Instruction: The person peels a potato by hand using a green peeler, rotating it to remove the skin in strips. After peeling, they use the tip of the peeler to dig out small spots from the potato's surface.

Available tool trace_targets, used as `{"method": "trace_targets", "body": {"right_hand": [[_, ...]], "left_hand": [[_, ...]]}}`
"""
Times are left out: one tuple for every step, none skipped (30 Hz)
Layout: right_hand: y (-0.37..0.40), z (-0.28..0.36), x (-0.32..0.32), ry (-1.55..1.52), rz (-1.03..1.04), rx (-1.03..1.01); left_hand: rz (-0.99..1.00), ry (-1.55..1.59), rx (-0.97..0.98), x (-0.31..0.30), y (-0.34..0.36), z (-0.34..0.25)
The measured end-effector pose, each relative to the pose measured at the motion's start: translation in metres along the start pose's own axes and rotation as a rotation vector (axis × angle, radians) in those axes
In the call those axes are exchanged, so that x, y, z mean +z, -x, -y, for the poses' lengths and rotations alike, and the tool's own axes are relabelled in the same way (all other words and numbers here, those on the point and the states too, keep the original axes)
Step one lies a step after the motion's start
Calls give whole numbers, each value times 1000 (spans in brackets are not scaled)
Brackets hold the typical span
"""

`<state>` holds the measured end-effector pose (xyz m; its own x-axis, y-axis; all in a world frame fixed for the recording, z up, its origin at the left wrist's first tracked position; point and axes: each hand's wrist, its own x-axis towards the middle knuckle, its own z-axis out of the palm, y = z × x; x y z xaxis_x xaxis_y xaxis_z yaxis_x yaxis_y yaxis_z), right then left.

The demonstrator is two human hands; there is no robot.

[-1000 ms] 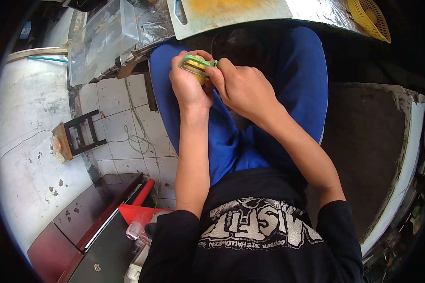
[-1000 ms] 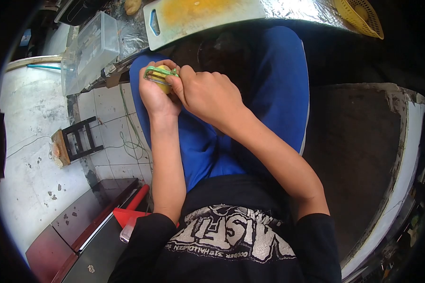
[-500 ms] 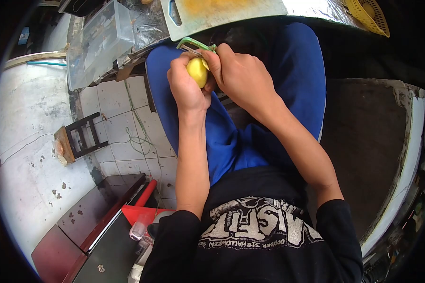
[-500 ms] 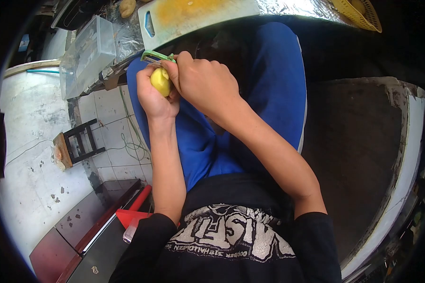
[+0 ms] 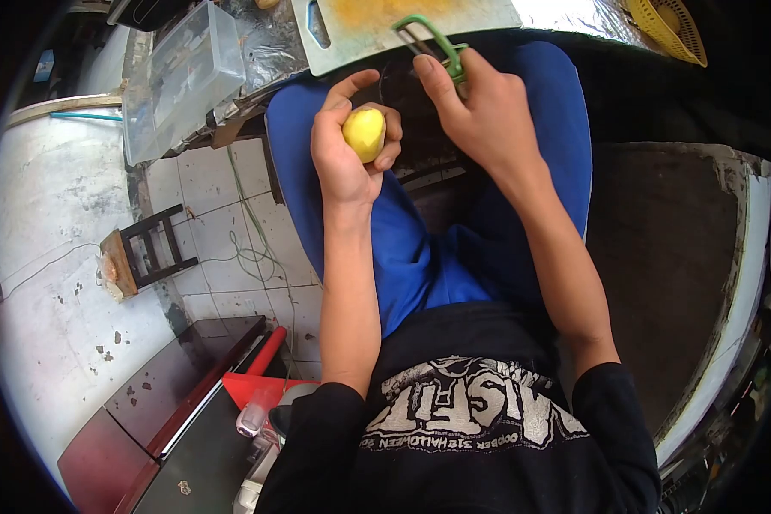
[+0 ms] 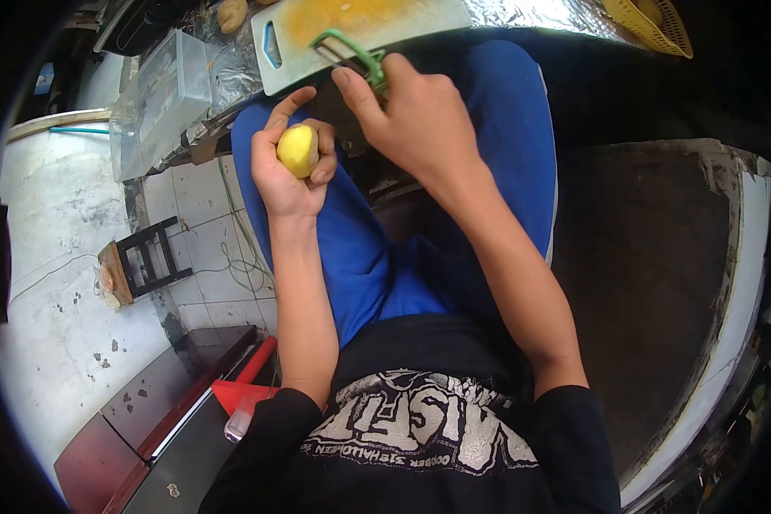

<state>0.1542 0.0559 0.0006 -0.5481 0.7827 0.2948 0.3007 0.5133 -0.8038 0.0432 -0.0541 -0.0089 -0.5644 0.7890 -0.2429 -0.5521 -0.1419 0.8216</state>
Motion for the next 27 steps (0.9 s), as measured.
{"method": "trace_targets", "body": {"right_hand": [[-1,-4,-1,15,-21,1],[-1,-4,-4,14,-20,1],[-1,-3,-9,43,11,27],[-2,-3,-11,72,42,53],[-1,-2,-11,72,42,52],[0,-1,-9,1,47,75],[1,0,-8,-69,52,97],[0,0,-8,-69,51,96],[-1,0,-8,-47,98,138],[-1,0,-7,-26,145,181],[-1,1,-5,-27,145,180],[1,1,-1,-100,181,144],[4,1,4,-172,217,107],[11,-1,13,-217,241,101],[14,8,13,-200,297,124],[17,16,13,-182,353,147],[20,13,19,-169,321,97],[20,11,22,-167,324,93],[20,10,24,-250,315,150],[20,9,26,-331,305,210],[17,10,22,-326,315,214],[15,7,19,-320,317,210],[13,4,17,-310,328,183],[12,2,15,-304,339,158],[10,3,13,-162,327,38],[8,0,11,-160,327,35],[7,-4,9,-157,327,-62]], "left_hand": [[-2,0,1,-2,0,0],[0,52,1,-4,-1,0],[4,105,0,-5,-2,1],[5,107,2,-8,-4,1],[56,200,-40,-11,-6,1],[108,291,-82,-14,-7,2],[109,291,-81,-17,-8,2],[130,353,-109,-19,-9,3],[151,416,-137,-22,-10,4],[150,415,-136,-24,-11,8],[110,409,-104,-24,-12,12],[71,404,-73,-19,-12,13],[73,406,-73,-13,-12,15],[-80,421,-68,-6,-13,18],[-233,436,-62,0,-13,17],[-232,439,-61,0,-12,18],[-220,416,-47,0,-11,18],[-209,391,-33,0,-10,19],[-209,338,23,0,-12,22],[-209,284,75,0,-12,25],[-159,287,89,2,-12,23],[-109,294,107,5,-13,20],[-110,301,110,8,-13,18],[-110,330,80,12,-10,14],[-108,358,51,14,-8,11],[-107,360,54,12,-6,10],[-43,349,-16,7,-5,8]]}}
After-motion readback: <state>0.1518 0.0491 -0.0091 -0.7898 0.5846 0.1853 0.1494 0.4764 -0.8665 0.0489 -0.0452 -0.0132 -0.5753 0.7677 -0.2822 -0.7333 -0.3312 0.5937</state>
